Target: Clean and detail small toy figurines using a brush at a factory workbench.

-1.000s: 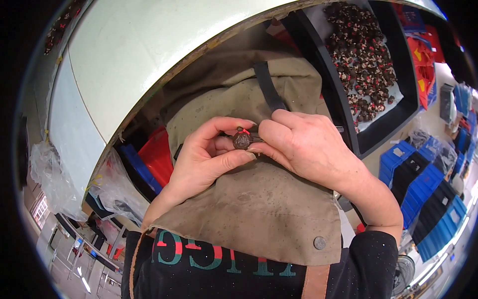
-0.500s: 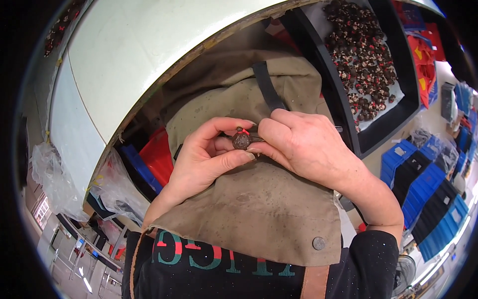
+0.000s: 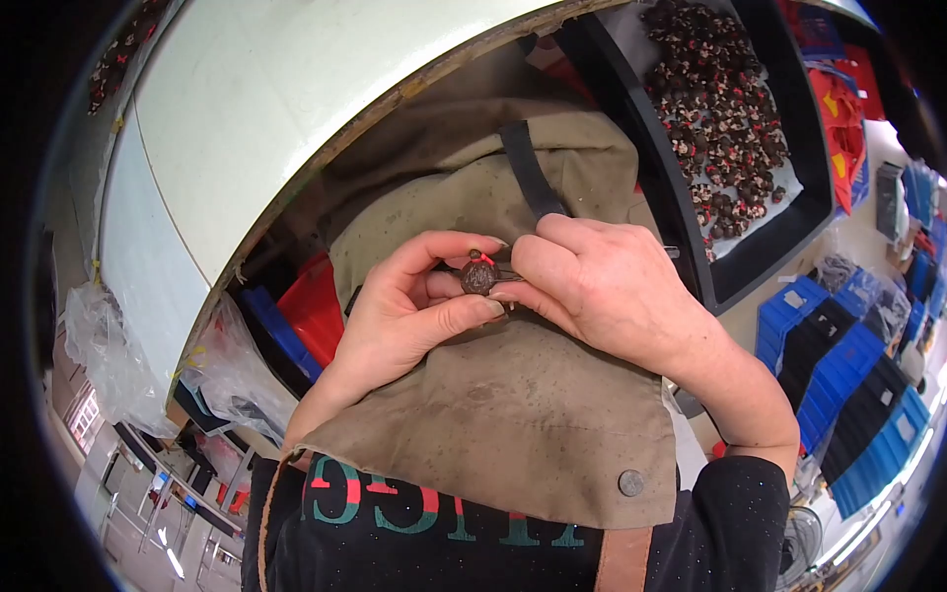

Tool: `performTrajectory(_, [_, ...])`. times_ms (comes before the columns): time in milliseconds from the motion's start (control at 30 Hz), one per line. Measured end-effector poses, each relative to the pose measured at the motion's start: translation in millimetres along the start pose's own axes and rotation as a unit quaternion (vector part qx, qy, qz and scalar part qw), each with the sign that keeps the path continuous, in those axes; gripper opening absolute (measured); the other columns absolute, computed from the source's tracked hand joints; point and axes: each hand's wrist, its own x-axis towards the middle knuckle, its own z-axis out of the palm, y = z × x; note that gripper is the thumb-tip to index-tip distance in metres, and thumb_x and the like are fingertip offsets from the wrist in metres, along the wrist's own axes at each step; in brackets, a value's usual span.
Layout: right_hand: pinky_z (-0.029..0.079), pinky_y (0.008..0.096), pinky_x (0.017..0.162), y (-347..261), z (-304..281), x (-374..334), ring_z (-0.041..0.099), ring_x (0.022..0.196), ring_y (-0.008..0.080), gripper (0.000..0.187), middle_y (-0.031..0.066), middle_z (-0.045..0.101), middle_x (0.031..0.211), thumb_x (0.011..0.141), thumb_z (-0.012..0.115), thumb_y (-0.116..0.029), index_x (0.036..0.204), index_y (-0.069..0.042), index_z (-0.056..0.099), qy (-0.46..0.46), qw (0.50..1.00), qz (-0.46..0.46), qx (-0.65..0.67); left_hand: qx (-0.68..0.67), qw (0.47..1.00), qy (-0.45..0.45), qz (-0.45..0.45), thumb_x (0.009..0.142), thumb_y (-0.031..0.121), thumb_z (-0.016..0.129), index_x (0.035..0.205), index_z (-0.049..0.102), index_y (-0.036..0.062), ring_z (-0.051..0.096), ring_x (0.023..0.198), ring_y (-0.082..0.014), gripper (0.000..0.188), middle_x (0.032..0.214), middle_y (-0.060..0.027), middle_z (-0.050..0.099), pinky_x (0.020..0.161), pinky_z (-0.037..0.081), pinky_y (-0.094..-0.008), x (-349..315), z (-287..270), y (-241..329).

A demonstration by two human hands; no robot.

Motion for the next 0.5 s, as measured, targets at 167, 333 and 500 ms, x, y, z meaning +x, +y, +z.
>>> performTrajectory(167, [0.043, 0.0371, 0.052, -0.5, -0.1, 0.2, 0.053, 0.061, 0.0279, 0.020, 0.0085, 0.048, 0.071, 0.078, 0.068, -0.021, 0.079, -0.006, 0.054, -0.002, 1.000, 0.007, 0.012, -0.001, 1.000, 0.000, -0.003, 0.082, -0.002, 0.068, 0.123, 0.052, 0.0012, 0.061, 0.085, -0.0083, 0.044, 0.104, -0.0036, 0.056, 0.072, 0.049, -0.0198, -0.4, 0.1, 1.1])
performTrajectory(333, [0.043, 0.0374, 0.052, -1.8, -1.0, 0.4, 0.053, 0.062, 0.0279, 0.020, 0.0085, 0.047, 0.070, 0.078, 0.068, -0.021, 0.077, -0.006, 0.053, -0.008, 1.000, 0.001, -0.003, 0.004, 1.000, -0.003, -0.005, 0.083, -0.003, 0.067, 0.123, 0.052, 0.0010, 0.061, 0.085, -0.0086, 0.043, 0.104, -0.0037, 0.056, 0.072, 0.049, -0.0198, -0.3, -0.7, 0.6])
performTrajectory(500, [0.042, 0.0375, 0.052, -1.4, -1.0, 1.5, 0.053, 0.062, 0.0280, 0.020, 0.0084, 0.047, 0.070, 0.078, 0.068, -0.021, 0.077, -0.006, 0.054, -0.009, 1.000, -0.006, -0.008, -0.009, 1.000, -0.005, -0.009, 0.083, -0.003, 0.067, 0.123, 0.052, 0.0008, 0.062, 0.086, -0.0094, 0.043, 0.103, -0.0037, 0.056, 0.073, 0.050, -0.0203, 0.3, -1.7, 0.0])
